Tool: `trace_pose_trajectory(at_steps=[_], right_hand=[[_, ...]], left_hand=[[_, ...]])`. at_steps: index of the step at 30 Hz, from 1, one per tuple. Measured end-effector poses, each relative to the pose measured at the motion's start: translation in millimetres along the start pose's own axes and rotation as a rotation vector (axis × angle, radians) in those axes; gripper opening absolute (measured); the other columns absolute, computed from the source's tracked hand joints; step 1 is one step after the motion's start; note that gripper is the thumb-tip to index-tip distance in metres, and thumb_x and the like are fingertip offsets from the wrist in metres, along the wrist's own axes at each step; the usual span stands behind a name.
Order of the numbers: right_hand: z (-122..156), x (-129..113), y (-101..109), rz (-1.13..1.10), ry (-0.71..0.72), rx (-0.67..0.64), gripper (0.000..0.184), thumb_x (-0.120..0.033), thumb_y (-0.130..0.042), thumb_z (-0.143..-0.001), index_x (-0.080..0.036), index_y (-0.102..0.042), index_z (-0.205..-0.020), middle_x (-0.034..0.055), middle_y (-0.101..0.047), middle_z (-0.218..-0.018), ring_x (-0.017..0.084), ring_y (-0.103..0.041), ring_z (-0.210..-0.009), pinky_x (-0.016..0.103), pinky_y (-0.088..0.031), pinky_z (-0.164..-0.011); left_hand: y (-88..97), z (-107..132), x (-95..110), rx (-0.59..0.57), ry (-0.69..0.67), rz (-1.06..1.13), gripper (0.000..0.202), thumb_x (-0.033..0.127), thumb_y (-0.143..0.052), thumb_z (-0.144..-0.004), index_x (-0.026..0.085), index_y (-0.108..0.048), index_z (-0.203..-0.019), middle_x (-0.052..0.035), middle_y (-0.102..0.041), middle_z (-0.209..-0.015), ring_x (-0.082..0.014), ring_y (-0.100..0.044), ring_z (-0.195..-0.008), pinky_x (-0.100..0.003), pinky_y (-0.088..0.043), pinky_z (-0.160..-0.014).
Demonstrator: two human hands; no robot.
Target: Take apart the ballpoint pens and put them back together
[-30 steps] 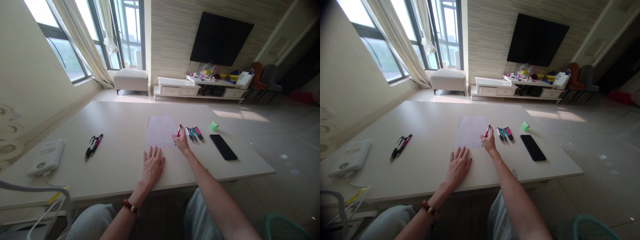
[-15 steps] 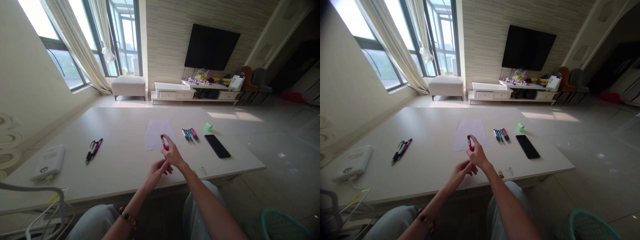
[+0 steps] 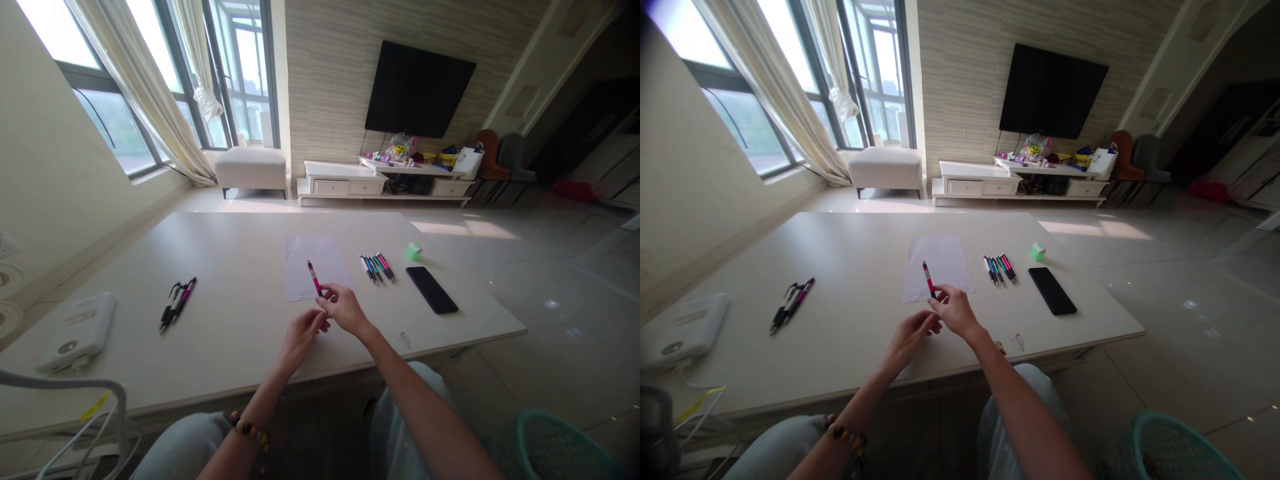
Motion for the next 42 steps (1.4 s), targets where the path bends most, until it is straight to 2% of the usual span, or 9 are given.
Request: trace_pose_trajectory(at_steps=[3,7,15,18,21,24,27,32,42], right_hand=[[-19.6,20.2,42.5,0.336,-0.003,0.197,0.031,-0.032,-0.058,-0.077,-0.016,-0.066,-0.101,0.0066,-0.068,-0.076,0.015,-0.06,-0.064,0.026,-0.046,-0.064],[-41.9,59.2,82.6,0.738,-0.14,0.26,0.027,-0.026,-0.058,-0.077,-0.016,-0.069,-0.099,0.0105,-0.07,-0.084,0.019,-0.064,-0.079,0.025,-0.043,-0.071],[-45.4,86.9,100.2,0.849,-0.225,0.323,0.027,-0.028,-0.054,-0.082,-0.01,-0.068,-0.097,0.0172,-0.066,-0.093,0.023,-0.061,-0.087,0.027,-0.04,-0.075],[-44.4,85.2,103.7,0.868,-0.223,0.347,0.03,-0.034,-0.051,-0.085,-0.011,-0.067,-0.094,0.0168,-0.064,-0.09,0.022,-0.06,-0.082,0.028,-0.04,-0.072],[-43.7,78.0,104.9,0.886,-0.17,0.392,0.033,-0.038,-0.048,-0.085,-0.013,-0.067,-0.093,0.0147,-0.063,-0.086,0.021,-0.057,-0.075,0.028,-0.039,-0.068],[-43.0,66.8,100.2,0.864,-0.08,0.415,0.032,-0.037,-0.045,-0.085,-0.015,-0.068,-0.09,0.0128,-0.062,-0.083,0.02,-0.055,-0.072,0.028,-0.038,-0.065],[-41.6,55.7,93.3,0.821,-0.018,0.424,0.032,-0.036,-0.044,-0.084,-0.014,-0.068,-0.086,0.0122,-0.062,-0.081,0.019,-0.054,-0.07,0.028,-0.037,-0.064],[-39.5,41.4,81.9,0.757,0.019,0.434,0.032,-0.033,-0.043,-0.083,-0.014,-0.068,-0.085,0.0125,-0.063,-0.083,0.019,-0.054,-0.069,0.028,-0.037,-0.066],[-22.1,7.6,61.1,0.618,0.114,0.396,0.031,-0.032,-0.042,-0.084,-0.014,-0.067,-0.082,0.0118,-0.064,-0.086,0.019,-0.056,-0.071,0.028,-0.04,-0.07]], left_hand=[[-3.0,2.5,-4.5,0.006,0.008,-0.018,0.033,0.047,-0.053,-0.079,0.015,-0.061,-0.086,-0.0056,-0.067,-0.073,-0.0156,-0.062,-0.067,-0.027,-0.048,-0.064],[3.4,8.3,-5.9,0.006,-0.004,-0.029,0.034,0.048,-0.052,-0.079,0.016,-0.06,-0.09,-0.0049,-0.067,-0.073,-0.0156,-0.063,-0.068,-0.027,-0.048,-0.066],[38.8,21.9,-0.1,0.086,0.0,-0.174,0.033,0.047,-0.05,-0.079,0.017,-0.062,-0.087,-0.0047,-0.068,-0.073,-0.0153,-0.063,-0.064,-0.025,-0.046,-0.061],[85.2,27.0,10.6,0.225,0.006,-0.515,0.029,0.043,-0.047,-0.081,0.019,-0.065,-0.083,-0.0039,-0.068,-0.073,-0.0156,-0.062,-0.061,-0.026,-0.044,-0.061],[163.9,36.3,26.2,0.515,0.063,-0.932,0.027,0.04,-0.047,-0.082,0.021,-0.066,-0.09,-0.0048,-0.069,-0.079,-0.0191,-0.062,-0.069,-0.029,-0.043,-0.068],[241.4,51.4,27.4,0.77,0.227,-1.105,0.033,0.042,-0.049,-0.08,0.019,-0.064,-0.098,-0.008,-0.069,-0.083,-0.024,-0.063,-0.077,-0.031,-0.042,-0.068],[284.3,59.5,10.1,0.812,0.397,-1.145,0.035,0.044,-0.051,-0.078,0.019,-0.065,-0.098,-0.011,-0.069,-0.087,-0.0277,-0.063,-0.083,-0.032,-0.042,-0.067],[295.7,58.7,-16.1,0.747,0.489,-1.156,0.036,0.044,-0.053,-0.075,0.017,-0.065,-0.095,-0.0151,-0.068,-0.091,-0.0301,-0.062,-0.086,-0.033,-0.043,-0.068],[297.2,51.1,-14.9,0.75,0.515,-1.177,0.031,0.039,-0.05,-0.078,0.014,-0.065,-0.091,-0.0175,-0.066,-0.089,-0.0306,-0.062,-0.086,-0.035,-0.044,-0.068]])
Point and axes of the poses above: each hand's wrist, its own z-axis away from the middle knuckle, its own y-axis out of the back of the hand, x = y × z, the point moved 8 cm from there along -z, towards the middle knuckle
